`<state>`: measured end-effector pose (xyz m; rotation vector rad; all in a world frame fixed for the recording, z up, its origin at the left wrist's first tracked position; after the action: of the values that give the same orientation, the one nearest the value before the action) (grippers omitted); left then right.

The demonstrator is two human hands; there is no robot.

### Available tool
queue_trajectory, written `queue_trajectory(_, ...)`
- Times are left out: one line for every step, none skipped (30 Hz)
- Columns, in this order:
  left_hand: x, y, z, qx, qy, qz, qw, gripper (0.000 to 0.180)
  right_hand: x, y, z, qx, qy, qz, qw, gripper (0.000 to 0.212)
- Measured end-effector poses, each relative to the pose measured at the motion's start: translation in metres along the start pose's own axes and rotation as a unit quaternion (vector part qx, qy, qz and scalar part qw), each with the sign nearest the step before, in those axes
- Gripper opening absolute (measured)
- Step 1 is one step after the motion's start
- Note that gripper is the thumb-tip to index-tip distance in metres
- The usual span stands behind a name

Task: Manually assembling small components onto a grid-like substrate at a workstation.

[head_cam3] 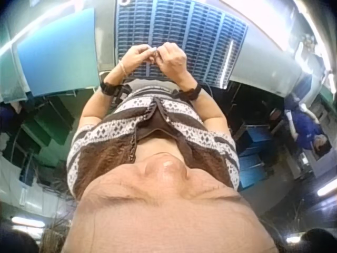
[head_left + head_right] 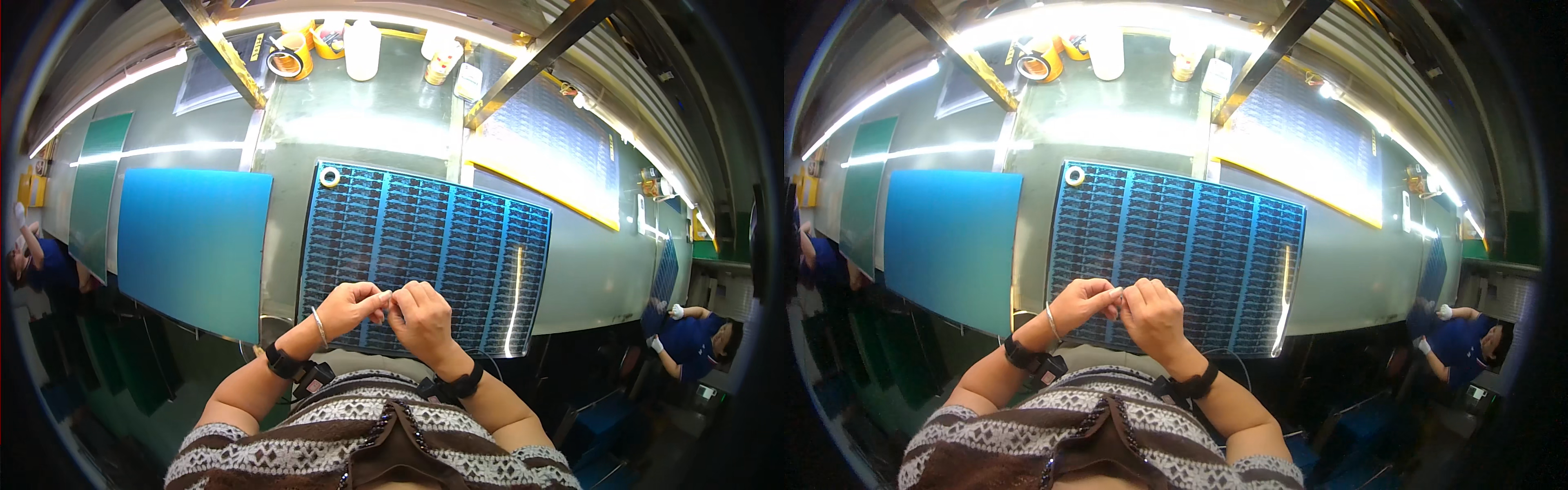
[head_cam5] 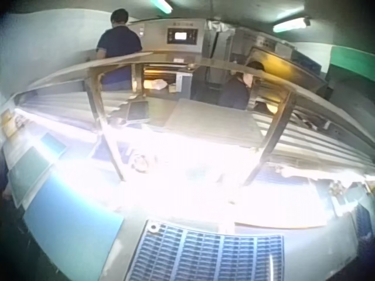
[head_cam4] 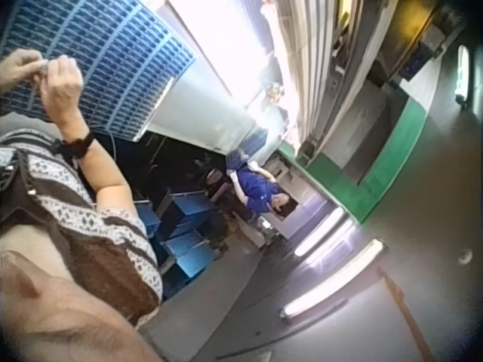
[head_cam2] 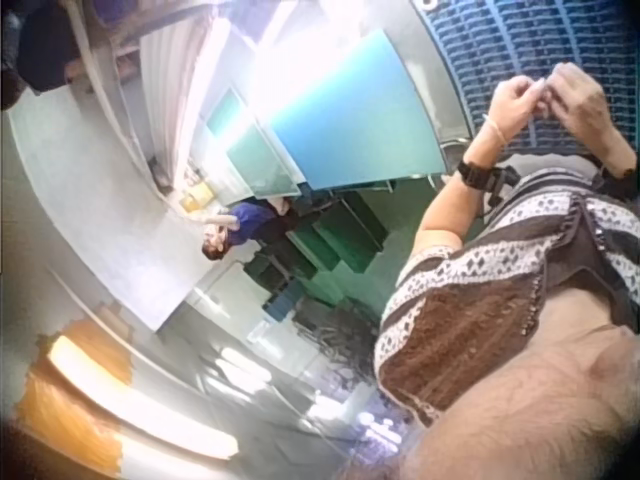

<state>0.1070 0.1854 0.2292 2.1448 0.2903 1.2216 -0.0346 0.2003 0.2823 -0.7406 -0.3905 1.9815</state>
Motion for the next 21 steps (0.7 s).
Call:
queue_trajectory(-0.002,-0.003,-0.001,-0.002,-0.002,0.000,1.000,0.024,0.001,0.000,-0.001,0.012,-0.007,0.006,1.000,0.010)
queue_trajectory(-0.003,-0.005,0.001,-0.026,0.022,-0.005,0.999,0.024,0.002,0.000,-0.003,0.024,-0.015,0.012,1.000,0.010)
queue_trajectory(-0.003,-0.006,0.002,-0.049,0.045,-0.010,0.998,0.024,0.004,0.001,-0.004,0.025,-0.014,0.011,1.000,0.010)
queue_trajectory(-0.003,-0.006,0.002,-0.051,0.044,-0.009,0.998,0.024,0.006,0.002,-0.005,0.024,-0.016,0.012,1.000,0.010)
queue_trajectory(-0.003,-0.005,0.002,-0.076,0.047,-0.006,0.996,0.023,0.008,0.003,-0.006,0.023,-0.018,0.013,0.999,0.010)
queue_trajectory(-0.003,-0.005,0.001,-0.102,0.051,-0.003,0.994,0.022,0.009,0.003,-0.006,0.024,-0.017,0.012,0.999,0.010)
queue_trajectory(-0.003,-0.006,0.001,-0.102,0.051,-0.002,0.993,0.022,0.010,0.003,-0.006,0.025,-0.021,0.012,0.999,0.009)
queue_trajectory(-0.004,-0.007,0.001,-0.104,0.049,-0.004,0.993,0.021,0.010,0.003,-0.006,0.026,-0.024,0.012,0.999,0.009)
queue_trajectory(-0.004,-0.008,0.001,-0.106,0.048,-0.005,0.993,0.020,0.011,0.004,-0.007,0.026,-0.023,0.012,0.999,0.009)
queue_trajectory(-0.004,-0.008,0.000,-0.106,0.047,-0.004,0.993,0.020,0.011,0.004,-0.007,0.027,-0.018,0.014,0.999,0.009)
queue_trajectory(-0.004,-0.007,-0.001,-0.113,0.054,-0.006,0.992,0.020,0.012,0.004,-0.007,0.027,-0.013,0.016,0.999,0.008)
queue_trajectory(-0.004,-0.006,-0.001,-0.120,0.061,-0.008,0.991,0.019,0.012,0.004,-0.007,0.027,-0.013,0.016,0.999,0.008)
queue_trajectory(-0.005,-0.006,-0.002,-0.121,0.060,-0.008,0.991,0.019,0.012,0.005,-0.006,0.027,-0.016,0.017,0.999,0.008)
queue_trajectory(-0.006,-0.007,-0.002,-0.128,0.066,-0.005,0.990,0.019,0.012,0.005,-0.006,0.026,-0.020,0.018,0.999,0.008)
queue_trajectory(-0.007,-0.008,-0.002,-0.134,0.072,-0.001,0.988,0.019,0.013,0.005,-0.005,0.027,-0.019,0.018,0.999,0.008)
queue_trajectory(-0.008,-0.009,-0.003,-0.135,0.071,-0.002,0.988,0.019,0.014,0.006,-0.005,0.021,-0.026,0.014,0.999,0.008)
queue_trajectory(-0.008,-0.010,-0.003,-0.134,0.071,-0.002,0.988,0.020,0.015,0.006,-0.005,0.015,-0.032,0.010,0.999,0.009)
queue_trajectory(-0.009,-0.010,-0.003,-0.133,0.071,-0.002,0.989,0.020,0.015,0.006,-0.005,0.016,-0.031,0.009,0.999,0.009)
queue_trajectory(-0.009,-0.010,-0.004,-0.135,0.070,-0.002,0.988,0.020,0.016,0.006,-0.004,0.015,-0.031,0.007,0.999,0.009)
queue_trajectory(-0.009,-0.010,-0.004,-0.139,0.070,-0.005,0.988,0.019,0.017,0.007,-0.004,0.014,-0.031,0.005,0.999,0.009)
queue_trajectory(-0.010,-0.010,-0.005,-0.144,0.070,-0.007,0.987,0.019,0.018,0.007,-0.004,0.014,-0.029,0.004,0.999,0.009)
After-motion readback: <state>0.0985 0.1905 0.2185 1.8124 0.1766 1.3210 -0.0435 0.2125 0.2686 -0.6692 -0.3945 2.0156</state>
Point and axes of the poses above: each hand's wrist, its own x-axis away from the middle knuckle, its own z-axis out of the back of the hand, y = z × x, the point moved 4 cm from there along -x, towards the middle knuckle, and after that the axes turned 11 degrees about z, right-handed, at the moved point
